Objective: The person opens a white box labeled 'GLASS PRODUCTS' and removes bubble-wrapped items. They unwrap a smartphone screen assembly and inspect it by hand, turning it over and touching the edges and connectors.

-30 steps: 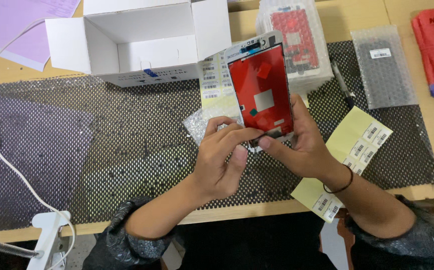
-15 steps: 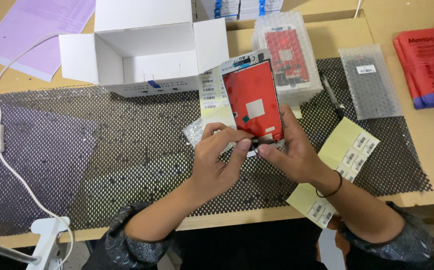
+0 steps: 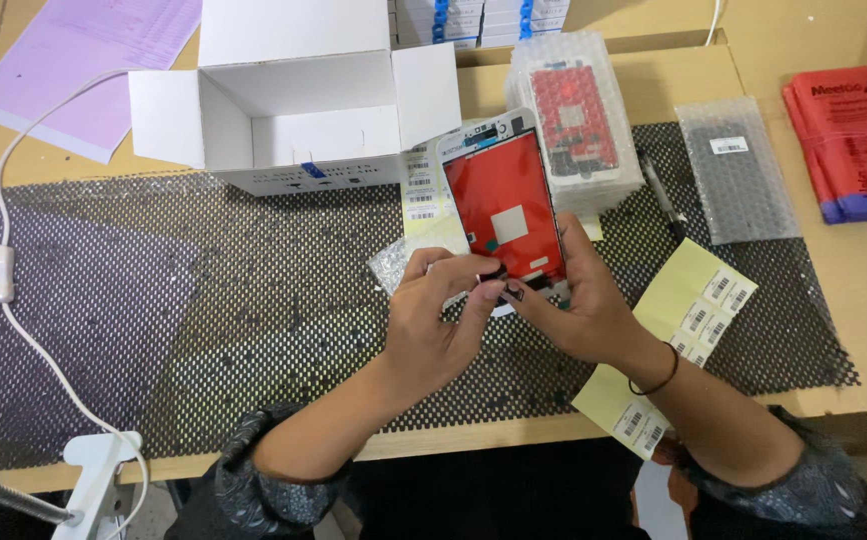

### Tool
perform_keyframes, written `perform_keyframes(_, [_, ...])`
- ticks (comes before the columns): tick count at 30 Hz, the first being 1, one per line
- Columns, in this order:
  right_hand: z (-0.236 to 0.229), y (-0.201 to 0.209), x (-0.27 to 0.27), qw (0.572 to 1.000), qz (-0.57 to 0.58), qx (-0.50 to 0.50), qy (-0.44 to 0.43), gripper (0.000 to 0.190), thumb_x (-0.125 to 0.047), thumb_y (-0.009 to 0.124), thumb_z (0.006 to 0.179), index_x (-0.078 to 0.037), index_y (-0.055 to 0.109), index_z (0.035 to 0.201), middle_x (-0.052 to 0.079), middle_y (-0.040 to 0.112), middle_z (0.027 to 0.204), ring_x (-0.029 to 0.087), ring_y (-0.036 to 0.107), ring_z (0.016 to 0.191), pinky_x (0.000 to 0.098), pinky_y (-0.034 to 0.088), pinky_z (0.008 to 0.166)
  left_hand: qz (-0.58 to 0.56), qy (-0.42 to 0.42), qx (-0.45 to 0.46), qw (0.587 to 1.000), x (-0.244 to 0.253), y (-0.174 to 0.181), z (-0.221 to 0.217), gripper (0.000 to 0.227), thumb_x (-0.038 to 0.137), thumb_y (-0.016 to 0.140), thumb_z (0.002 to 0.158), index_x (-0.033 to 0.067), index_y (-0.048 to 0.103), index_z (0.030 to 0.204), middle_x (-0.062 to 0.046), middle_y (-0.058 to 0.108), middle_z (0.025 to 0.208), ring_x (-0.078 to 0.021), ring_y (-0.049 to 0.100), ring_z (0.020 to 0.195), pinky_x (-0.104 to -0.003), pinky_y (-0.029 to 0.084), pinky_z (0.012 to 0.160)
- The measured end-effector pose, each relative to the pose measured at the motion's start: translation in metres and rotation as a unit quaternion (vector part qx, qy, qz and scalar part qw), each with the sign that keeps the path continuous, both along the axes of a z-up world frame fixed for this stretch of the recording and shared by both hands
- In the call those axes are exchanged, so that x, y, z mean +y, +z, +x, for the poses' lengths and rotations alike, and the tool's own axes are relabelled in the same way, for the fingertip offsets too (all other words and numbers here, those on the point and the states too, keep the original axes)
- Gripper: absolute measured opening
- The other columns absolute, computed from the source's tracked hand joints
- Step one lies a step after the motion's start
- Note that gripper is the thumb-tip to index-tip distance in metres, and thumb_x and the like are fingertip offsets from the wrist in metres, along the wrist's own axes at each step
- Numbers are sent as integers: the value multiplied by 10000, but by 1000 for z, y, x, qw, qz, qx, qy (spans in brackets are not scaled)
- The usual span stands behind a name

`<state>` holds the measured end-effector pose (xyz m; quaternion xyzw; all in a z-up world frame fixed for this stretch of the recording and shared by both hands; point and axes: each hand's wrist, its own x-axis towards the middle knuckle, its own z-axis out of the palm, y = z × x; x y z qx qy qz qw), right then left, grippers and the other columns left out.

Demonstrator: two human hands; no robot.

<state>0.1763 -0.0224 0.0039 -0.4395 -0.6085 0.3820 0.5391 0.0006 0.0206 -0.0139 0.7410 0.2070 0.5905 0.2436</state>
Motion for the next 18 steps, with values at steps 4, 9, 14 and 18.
perform_keyframes(4, [2,-8,3,999,30,-26,-9,372,-101,738,874,-6,536,1172,127,699,926,149,668,856,346,558,791,-1,5,-6,1000,-1,-3,-1,239,33,701,905,-15,655,1135,-17,702,669,-241,704,617,-394,568,795])
perform_keyframes(9, [-2,-9,5,994,75,-70,-21,375,-132,732,896,7,524,1174,157,676,936,196,680,851,377,564,752,-62,-10,-26,998,-6,1,4,484,-3,615,987,-114,357,1381,-73,613,705,-231,651,651,-386,568,771])
perform_keyframes(14, [-6,0,4,995,69,-77,-9,398,-158,710,901,16,499,1189,168,665,939,214,672,831,409,565,737,-107,-47,-15,993,1,-2,0,403,34,598,995,-130,482,1345,-86,665,649,-237,703,623,-343,567,660])
perform_keyframes(18, [-4,-7,4,995,50,-79,-13,326,-136,643,944,28,494,1183,176,647,913,226,678,803,395,563,701,-149,-69,-25,986,3,1,-1,275,77,609,991,-65,595,1226,-74,663,596,-216,678,542,-290,549,582])
